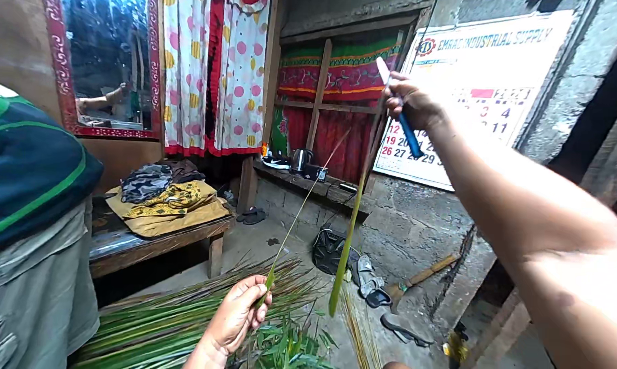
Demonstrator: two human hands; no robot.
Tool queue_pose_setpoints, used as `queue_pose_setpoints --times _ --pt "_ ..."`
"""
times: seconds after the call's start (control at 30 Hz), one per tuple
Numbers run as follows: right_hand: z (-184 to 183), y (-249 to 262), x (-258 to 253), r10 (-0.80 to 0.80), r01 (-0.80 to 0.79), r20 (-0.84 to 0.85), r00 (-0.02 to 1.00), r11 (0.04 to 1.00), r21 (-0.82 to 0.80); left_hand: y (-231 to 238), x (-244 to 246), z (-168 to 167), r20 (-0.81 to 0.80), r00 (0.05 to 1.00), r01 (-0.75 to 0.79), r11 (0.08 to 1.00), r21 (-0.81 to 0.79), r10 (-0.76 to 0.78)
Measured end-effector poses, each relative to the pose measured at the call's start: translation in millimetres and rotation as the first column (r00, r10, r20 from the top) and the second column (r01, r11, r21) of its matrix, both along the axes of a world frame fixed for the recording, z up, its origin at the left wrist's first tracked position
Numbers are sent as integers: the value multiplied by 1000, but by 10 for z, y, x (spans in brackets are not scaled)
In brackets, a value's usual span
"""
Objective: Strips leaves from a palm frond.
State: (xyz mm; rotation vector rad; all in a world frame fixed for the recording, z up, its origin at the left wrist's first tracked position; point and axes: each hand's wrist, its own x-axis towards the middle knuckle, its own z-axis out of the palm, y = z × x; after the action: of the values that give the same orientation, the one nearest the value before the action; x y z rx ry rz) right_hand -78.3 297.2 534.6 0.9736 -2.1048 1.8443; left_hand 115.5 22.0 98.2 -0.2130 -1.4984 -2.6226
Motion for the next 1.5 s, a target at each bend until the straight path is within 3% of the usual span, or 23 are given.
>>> queue_pose_setpoints --times 0.1,0.17,0.23,0.3,0.4,0.47,0.57,0.7,0.83,0.97,1.23,1.5 --pt "13 58 -110 -49 49 10 999 999 -6 6 -41 30 22 997 -74 997 -21 75" --pt "-358 -77 111 -20 20 -3 1000 995 97 39 -25 84 -1 996 -94 995 -25 94" --pt "-988 -252 442 69 -71 15 997 963 261 96 -21 134 -17 995 -100 994 -34 99" --pt "-1813 -403 700 217 -277 205 954 899 339 174 -9 180 -11 996 -90 995 -41 89" --pt "-2883 -626 796 417 -591 548 725 785 186 288 15 216 -15 1000 -20 999 -50 20" --pt "-3178 -735 760 485 -626 578 656 778 58 358 12 181 -21 999 40 998 -43 -41" --pt "-3028 -741 622 468 -541 479 742 841 17 437 -14 84 -35 996 83 996 -39 -85" --pt "-2758 -537 418 437 -487 421 795 874 12 485 -90 90 -57 998 21 998 -57 -24" --pt "-3240 -343 570 492 -628 505 709 766 136 455 -172 128 -86 996 -27 998 -52 22" --pt "-3678 -289 601 639 -729 482 599 684 0 490 -231 84 -72 997 23 999 -35 -25" --pt "-3705 -181 326 713 -780 329 619 606 154 521 -260 54 2 983 184 980 81 -185" --pt "-3593 -128 134 685 -722 233 691 667 182 519 -296 5 -3 974 226 972 65 -226"
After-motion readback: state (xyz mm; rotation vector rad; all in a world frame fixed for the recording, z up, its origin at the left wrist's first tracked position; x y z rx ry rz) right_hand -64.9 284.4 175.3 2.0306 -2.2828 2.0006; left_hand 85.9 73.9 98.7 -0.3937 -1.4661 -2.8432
